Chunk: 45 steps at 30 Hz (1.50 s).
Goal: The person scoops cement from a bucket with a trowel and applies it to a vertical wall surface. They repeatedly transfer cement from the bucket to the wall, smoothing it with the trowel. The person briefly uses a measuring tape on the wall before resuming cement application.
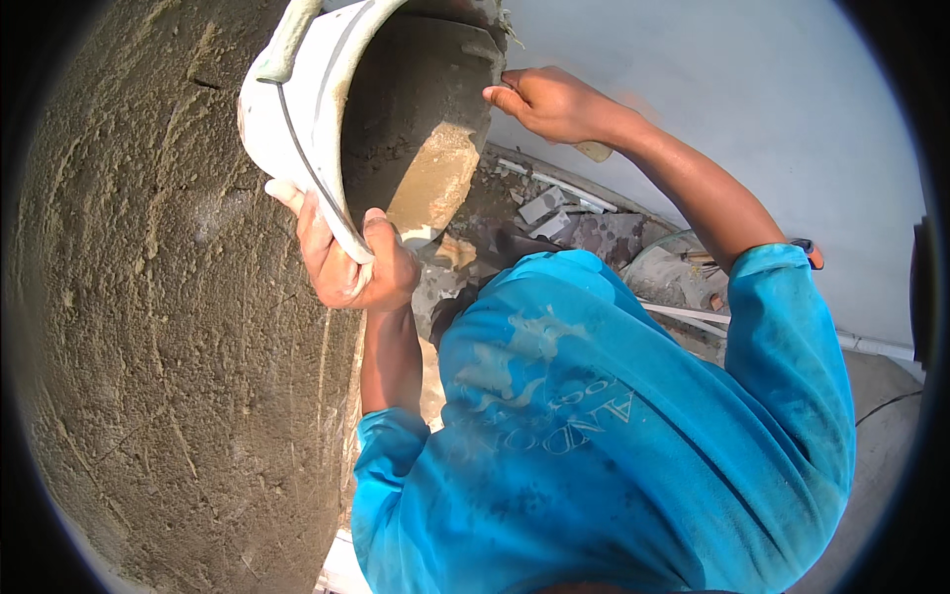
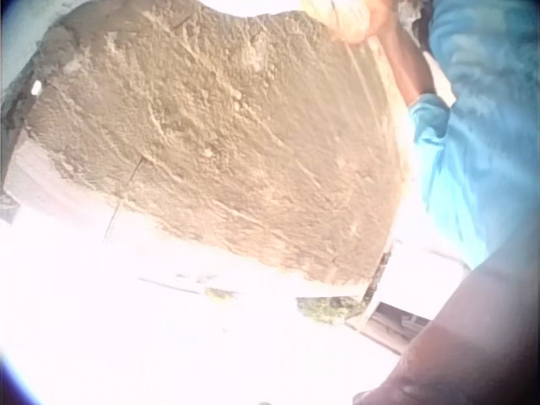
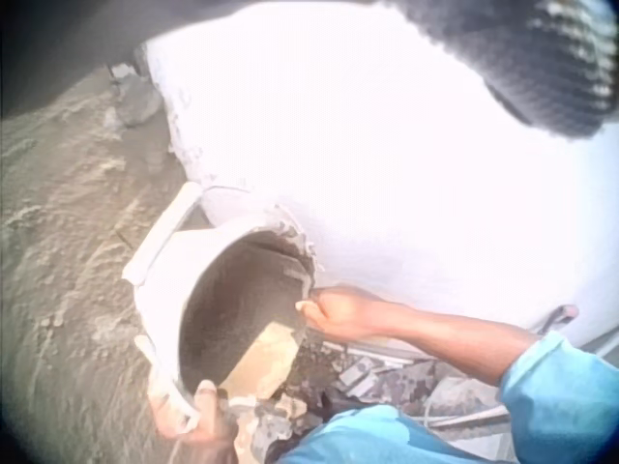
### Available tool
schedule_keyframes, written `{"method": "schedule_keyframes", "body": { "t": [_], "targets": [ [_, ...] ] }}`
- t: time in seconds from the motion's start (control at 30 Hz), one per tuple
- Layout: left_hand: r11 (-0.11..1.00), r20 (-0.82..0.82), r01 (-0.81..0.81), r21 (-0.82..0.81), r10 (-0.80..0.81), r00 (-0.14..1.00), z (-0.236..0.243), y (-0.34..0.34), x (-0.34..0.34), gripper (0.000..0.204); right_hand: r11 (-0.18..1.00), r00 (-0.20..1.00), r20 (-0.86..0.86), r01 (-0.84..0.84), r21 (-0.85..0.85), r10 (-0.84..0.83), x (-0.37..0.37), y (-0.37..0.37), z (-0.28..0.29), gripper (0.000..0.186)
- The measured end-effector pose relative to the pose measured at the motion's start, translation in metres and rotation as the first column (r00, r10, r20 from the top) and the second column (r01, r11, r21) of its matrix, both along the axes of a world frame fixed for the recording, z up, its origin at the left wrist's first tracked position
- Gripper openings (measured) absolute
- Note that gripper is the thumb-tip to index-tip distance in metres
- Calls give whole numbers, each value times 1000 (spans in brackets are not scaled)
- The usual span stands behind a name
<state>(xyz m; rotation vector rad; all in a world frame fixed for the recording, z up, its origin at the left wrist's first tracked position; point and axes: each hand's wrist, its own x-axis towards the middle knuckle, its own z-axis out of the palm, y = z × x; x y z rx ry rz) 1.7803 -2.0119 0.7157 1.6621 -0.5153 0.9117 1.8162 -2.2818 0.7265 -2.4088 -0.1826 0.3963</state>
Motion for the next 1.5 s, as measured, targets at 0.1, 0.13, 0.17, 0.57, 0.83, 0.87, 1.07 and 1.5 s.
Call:
{"method": "schedule_keyframes", "body": {
  "t": [0.1,0.13,0.17,0.57,0.83,0.87,1.07,1.5],
  "targets": [
    [992,14,113,-61,-112,994,12,-6,2,30,740,769,-639,438,510,-15,-32,34,-17,39],
    [991,-29,105,-77,-107,994,16,-6,-1,30,785,789,-614,383,487,-4,-29,38,-2,38],
    [993,-70,87,-86,-93,993,19,-4,-5,30,822,803,-595,322,470,25,-27,45,11,37],
    [989,-176,-64,-134,40,984,17,-1,2,23,797,767,-593,188,573,245,-7,62,65,46],
    [1000,-13,19,22,-19,1000,5,-5,5,32,981,973,-203,72,-181,-109,-5,16,81,53],
    [997,61,64,43,-67,996,6,-9,7,30,971,969,-217,64,-228,-115,1,8,58,50],
    [986,-131,161,-37,-165,978,23,6,7,35,609,564,-782,531,589,264,-17,49,-4,43],
    [477,-454,-164,-863,-593,665,-8,42,58,48,278,756,-599,536,798,264,-28,59,86,26]
  ]
}}
